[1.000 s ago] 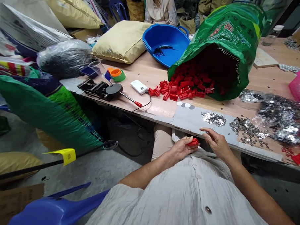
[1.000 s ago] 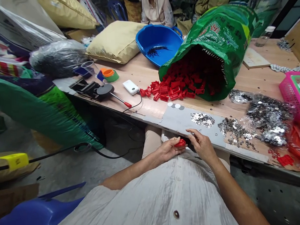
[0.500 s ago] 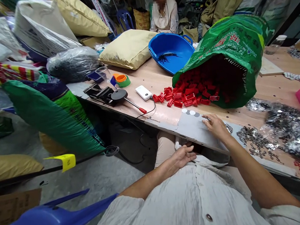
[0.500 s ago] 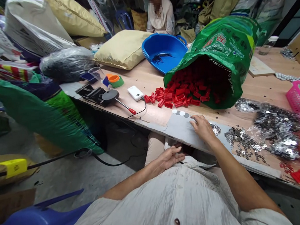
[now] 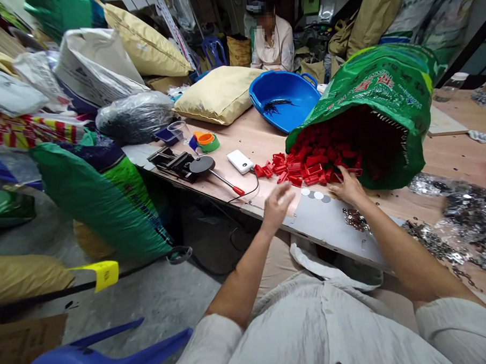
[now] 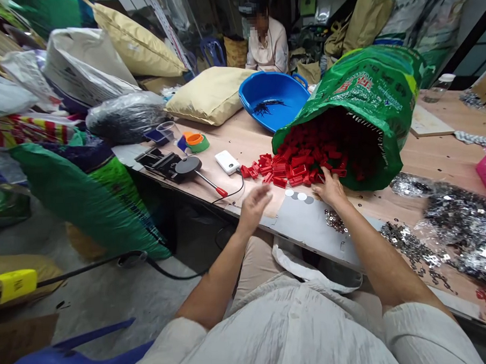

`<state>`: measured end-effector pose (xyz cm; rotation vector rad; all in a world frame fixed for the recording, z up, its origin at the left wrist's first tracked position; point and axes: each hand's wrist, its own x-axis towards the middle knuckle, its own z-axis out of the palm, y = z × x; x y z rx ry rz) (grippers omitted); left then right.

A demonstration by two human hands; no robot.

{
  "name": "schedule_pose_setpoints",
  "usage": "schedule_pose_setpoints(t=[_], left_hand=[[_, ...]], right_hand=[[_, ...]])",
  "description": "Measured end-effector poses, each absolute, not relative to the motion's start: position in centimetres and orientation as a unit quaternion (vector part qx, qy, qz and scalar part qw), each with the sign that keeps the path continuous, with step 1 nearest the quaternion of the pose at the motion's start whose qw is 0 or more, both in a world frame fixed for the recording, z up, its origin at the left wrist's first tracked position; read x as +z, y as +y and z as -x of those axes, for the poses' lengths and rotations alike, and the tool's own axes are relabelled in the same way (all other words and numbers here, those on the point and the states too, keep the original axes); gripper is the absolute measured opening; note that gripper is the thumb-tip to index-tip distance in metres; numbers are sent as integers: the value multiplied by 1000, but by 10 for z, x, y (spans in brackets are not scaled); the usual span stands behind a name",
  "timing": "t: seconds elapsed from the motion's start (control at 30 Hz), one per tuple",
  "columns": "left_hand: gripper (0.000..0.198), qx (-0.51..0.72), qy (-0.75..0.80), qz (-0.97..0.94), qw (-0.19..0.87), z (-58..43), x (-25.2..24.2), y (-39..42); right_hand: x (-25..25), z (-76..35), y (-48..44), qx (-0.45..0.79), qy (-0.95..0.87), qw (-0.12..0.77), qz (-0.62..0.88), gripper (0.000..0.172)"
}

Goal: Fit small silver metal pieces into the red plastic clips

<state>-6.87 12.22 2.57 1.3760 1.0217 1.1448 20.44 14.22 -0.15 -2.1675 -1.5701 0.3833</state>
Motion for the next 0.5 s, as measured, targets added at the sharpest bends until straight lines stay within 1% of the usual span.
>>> schedule_pose_setpoints(t=[0.07,0.1,0.17,0.23,0.3,0.4,0.5], left_hand=[[46,466,511,-648,319,70,35,169],[48,439,547,-669,246,71,37,190],[55,374,599,-689,165,70,37,227],[65,306,631,-697,149,68,33,255],[71,243,647,-701,175,64,29,274],[72,179,627,-727,215,56,25,285],[70,167,598,-750,230,47,25,280]], right_hand=[[-3,-201,142,145,-561,215,786,88],[-3,-200,141,148,-559,215,787,90],[-4,-201,140,152,-563,217,783,92],[-5,-205,140,155,-572,216,776,94],[-6,-210,144,163,-577,210,772,96],[-8,-215,156,188,-585,210,760,101],[-9,-214,170,202,-615,218,730,104]])
